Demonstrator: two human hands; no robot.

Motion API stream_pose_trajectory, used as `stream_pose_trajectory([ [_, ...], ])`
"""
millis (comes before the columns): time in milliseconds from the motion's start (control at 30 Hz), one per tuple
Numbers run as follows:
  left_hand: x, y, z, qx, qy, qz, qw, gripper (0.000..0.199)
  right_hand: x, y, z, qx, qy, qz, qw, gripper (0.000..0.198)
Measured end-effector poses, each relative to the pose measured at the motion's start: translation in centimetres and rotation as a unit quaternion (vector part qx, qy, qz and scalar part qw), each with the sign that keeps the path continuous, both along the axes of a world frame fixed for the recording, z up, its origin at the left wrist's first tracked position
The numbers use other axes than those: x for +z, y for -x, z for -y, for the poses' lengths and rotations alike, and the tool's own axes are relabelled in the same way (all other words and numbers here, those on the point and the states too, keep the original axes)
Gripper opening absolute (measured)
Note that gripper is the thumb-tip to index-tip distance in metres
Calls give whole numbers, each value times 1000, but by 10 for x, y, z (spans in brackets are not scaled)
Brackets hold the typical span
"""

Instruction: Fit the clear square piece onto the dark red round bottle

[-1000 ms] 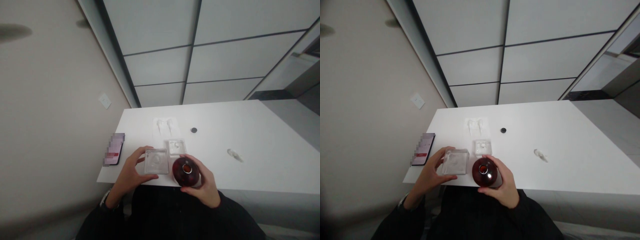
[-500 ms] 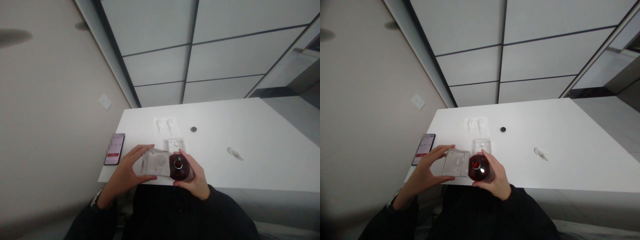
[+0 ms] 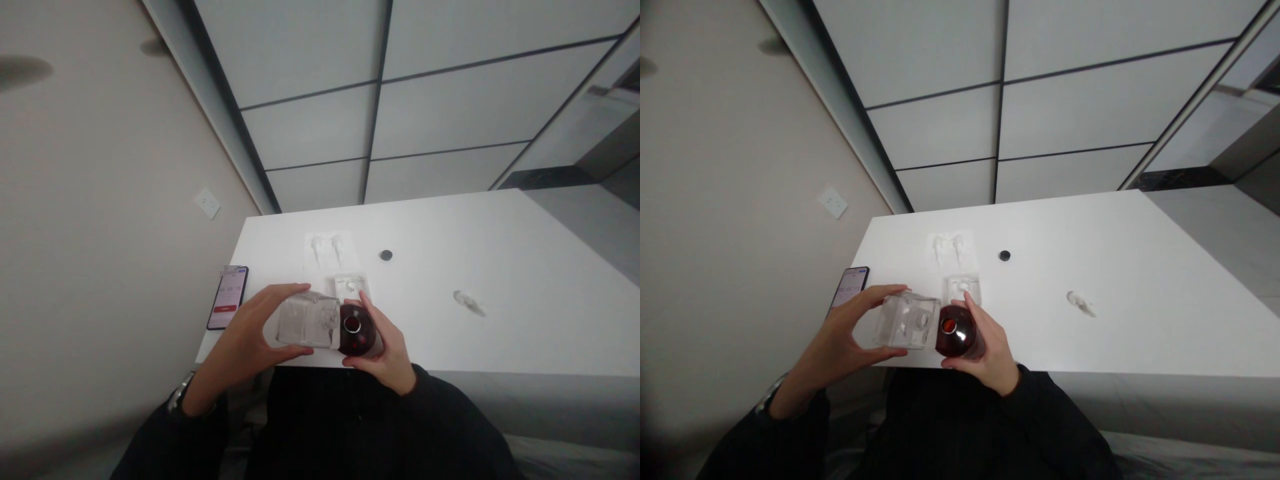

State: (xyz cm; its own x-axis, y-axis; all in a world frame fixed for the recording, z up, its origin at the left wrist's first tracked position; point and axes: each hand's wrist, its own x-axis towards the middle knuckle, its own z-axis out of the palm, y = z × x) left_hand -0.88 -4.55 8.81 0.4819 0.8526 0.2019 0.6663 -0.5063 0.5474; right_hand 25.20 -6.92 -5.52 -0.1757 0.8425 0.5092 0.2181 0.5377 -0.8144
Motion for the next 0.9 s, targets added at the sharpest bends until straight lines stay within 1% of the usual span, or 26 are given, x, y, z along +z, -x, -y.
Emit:
stream_pose_trajectory([
  [100, 7, -2, -2, -13, -7, -13, 1000, 75, -1, 0, 0, -4, 9, 9, 1000, 115],
  [200, 11, -2, -3, -25, -9, -23, 999, 76, -1, 0, -1, -1, 5, 5, 1000, 114],
  [433, 16, -2, -4, -33, -10, -47, 998, 77, -1, 0, -2, 2, 8, 8, 1000, 113],
  [633, 20, -3, -7, -58, -23, -57, 996, 79, 2, 0, -2, 7, 6, -8, 1000, 111],
  [900, 26, -3, -9, -75, -30, -74, 994, 81, 3, -1, -1, 5, 15, 1, 1000, 114],
])
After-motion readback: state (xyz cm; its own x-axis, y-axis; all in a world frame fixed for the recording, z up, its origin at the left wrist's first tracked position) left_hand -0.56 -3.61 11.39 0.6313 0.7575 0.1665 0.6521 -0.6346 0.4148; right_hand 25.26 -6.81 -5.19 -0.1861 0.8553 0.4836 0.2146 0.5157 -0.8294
